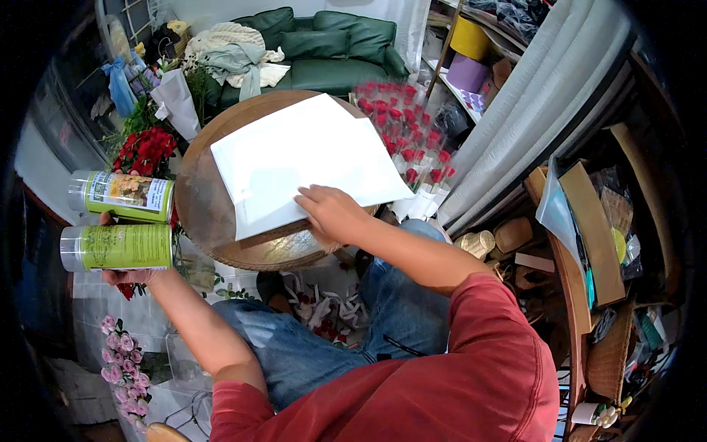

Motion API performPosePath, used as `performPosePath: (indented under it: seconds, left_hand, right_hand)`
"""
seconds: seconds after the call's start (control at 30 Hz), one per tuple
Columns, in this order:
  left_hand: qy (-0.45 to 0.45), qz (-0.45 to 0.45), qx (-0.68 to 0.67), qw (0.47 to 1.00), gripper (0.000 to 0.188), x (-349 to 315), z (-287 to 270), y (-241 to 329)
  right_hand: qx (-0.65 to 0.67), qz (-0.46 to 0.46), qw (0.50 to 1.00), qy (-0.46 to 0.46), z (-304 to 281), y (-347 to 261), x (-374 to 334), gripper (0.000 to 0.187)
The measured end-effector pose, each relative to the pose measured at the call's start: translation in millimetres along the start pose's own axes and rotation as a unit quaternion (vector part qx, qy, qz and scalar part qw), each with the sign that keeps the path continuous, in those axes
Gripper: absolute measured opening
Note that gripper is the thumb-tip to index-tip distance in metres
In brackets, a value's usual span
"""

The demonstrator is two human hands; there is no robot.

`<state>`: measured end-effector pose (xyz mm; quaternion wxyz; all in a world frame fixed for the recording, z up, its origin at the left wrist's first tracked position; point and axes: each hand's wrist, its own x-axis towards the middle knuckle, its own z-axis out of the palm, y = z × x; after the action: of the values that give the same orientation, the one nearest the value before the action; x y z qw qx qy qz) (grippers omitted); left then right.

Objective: The person wraps a single rose and a cylindrical canister in white paper, secures them with a black ribbon, then trims the lower leaves from another rose with scissors and places it inside a paper tube.

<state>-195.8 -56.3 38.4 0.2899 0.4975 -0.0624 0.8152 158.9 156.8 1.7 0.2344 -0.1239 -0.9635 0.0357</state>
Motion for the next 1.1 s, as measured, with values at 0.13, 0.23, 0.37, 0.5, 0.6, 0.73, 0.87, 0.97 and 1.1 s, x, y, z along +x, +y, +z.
performPosePath:
  seconds: [0.13, 0.23, 0.37, 0.5, 0.6, 0.73, 0.87, 0.97, 1.1]
  left_hand:
    - [0.039, 0.012, 0.049, 0.998, 0.099, 7.3, 18.5, -19.0]
    - [-0.016, -0.003, 0.015, 1.000, 0.100, 11.8, 24.0, -23.4]
    - [-0.018, -0.008, 0.020, 1.000, 0.102, 6.7, 18.1, -14.1]
    - [0.006, 0.003, 0.017, 1.000, 0.100, 2.7, 7.6, -11.5]
    - [0.032, 0.018, 0.033, 0.999, 0.098, 3.4, 7.9, -6.9]
    - [0.014, 0.025, 0.024, 0.999, 0.098, 5.5, 14.3, -4.3]
    - [-0.001, 0.032, -0.002, 0.999, 0.098, 9.5, 23.4, -3.7]
    - [-0.011, 0.039, 0.009, 0.999, 0.097, 14.2, 31.2, -6.8]
    - [-0.017, 0.062, 0.016, 0.998, 0.093, 14.3, 36.7, -1.8]
  right_hand:
    - [-0.015, -0.007, 1.000, 0.007, 30.0, 11.7, 44.1, 0.042]
    - [-0.040, 0.030, 0.999, 0.000, 52.7, 23.2, 72.3, 0.038]
    - [-0.077, 0.061, 0.995, 0.008, 66.8, 32.0, 110.6, 0.034]
    - [-0.067, 0.070, 0.995, 0.025, 74.2, 53.3, 138.3, 0.037]
    - [-0.088, 0.109, 0.990, -0.012, 74.4, 53.6, 151.8, 0.038]
    - [-0.037, 0.127, 0.989, -0.059, 61.2, 57.1, 158.2, 0.046]
    - [0.152, 0.292, 0.943, -0.054, 32.4, 96.2, 175.1, 0.046]
    - [0.233, 0.318, 0.919, -0.019, 23.8, 113.3, 168.8, 0.042]
    - [0.151, 0.124, 0.980, -0.046, 10.1, 93.9, 136.6, 0.034]
